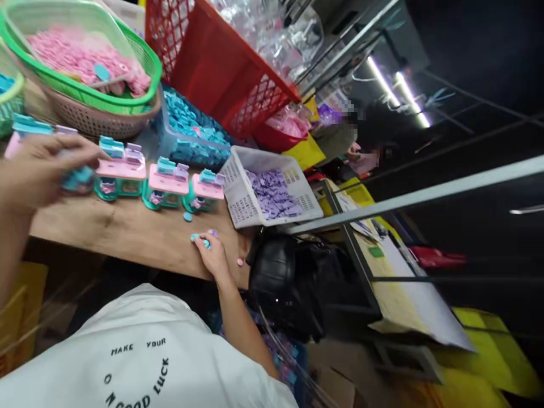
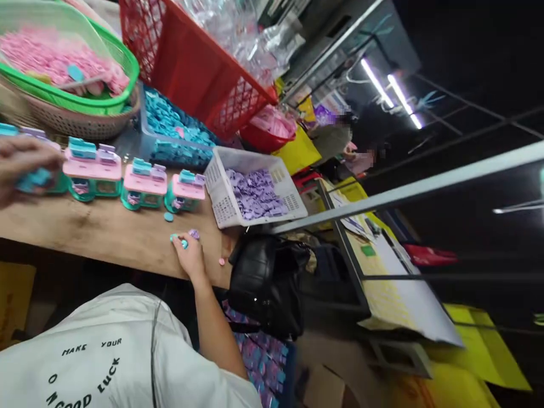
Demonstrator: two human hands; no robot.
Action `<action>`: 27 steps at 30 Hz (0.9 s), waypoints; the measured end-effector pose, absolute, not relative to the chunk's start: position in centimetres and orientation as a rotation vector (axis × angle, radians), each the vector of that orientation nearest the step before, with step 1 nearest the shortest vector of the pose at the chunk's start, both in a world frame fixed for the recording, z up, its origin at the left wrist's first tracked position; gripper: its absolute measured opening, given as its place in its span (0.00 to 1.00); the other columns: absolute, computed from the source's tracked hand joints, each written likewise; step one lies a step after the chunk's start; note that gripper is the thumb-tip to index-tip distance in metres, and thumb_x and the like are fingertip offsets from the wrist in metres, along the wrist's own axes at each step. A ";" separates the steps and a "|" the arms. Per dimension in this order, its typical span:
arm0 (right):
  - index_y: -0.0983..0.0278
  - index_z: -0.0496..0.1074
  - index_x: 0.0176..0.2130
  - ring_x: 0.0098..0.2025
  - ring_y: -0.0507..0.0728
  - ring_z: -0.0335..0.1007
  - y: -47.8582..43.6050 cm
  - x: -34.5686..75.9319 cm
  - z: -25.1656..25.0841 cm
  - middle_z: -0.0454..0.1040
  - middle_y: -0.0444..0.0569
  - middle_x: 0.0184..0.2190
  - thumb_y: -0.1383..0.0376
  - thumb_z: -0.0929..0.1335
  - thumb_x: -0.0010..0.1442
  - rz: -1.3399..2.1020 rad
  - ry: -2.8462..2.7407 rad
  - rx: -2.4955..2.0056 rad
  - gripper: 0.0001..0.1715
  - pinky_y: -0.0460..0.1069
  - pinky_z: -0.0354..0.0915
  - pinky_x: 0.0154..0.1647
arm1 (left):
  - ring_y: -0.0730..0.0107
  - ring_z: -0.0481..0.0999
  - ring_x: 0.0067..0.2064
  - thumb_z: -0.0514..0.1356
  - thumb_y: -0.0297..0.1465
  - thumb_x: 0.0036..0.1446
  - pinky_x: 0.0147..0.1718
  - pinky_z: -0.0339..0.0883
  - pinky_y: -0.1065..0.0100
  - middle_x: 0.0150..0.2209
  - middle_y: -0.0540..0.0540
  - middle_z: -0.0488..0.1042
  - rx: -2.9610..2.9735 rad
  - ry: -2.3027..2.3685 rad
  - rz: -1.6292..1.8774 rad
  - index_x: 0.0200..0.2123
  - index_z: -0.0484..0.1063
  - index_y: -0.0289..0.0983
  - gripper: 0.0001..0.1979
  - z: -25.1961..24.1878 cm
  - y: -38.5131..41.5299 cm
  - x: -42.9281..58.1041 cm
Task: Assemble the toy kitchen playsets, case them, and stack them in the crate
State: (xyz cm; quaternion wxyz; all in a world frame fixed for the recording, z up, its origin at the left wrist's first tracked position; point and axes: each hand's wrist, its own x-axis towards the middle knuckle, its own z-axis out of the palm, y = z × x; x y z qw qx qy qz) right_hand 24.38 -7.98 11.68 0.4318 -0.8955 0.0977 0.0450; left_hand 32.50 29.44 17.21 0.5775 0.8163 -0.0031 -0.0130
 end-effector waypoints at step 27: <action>0.59 0.81 0.49 0.51 0.59 0.79 -14.6 25.7 12.7 0.82 0.51 0.48 0.63 0.67 0.70 -0.062 -0.185 -2.643 0.13 0.50 0.69 0.54 | 0.52 0.81 0.42 0.53 0.32 0.63 0.40 0.69 0.62 0.40 0.37 0.82 2.593 -0.546 0.340 0.56 0.77 0.35 0.22 15.8 4.8 36.5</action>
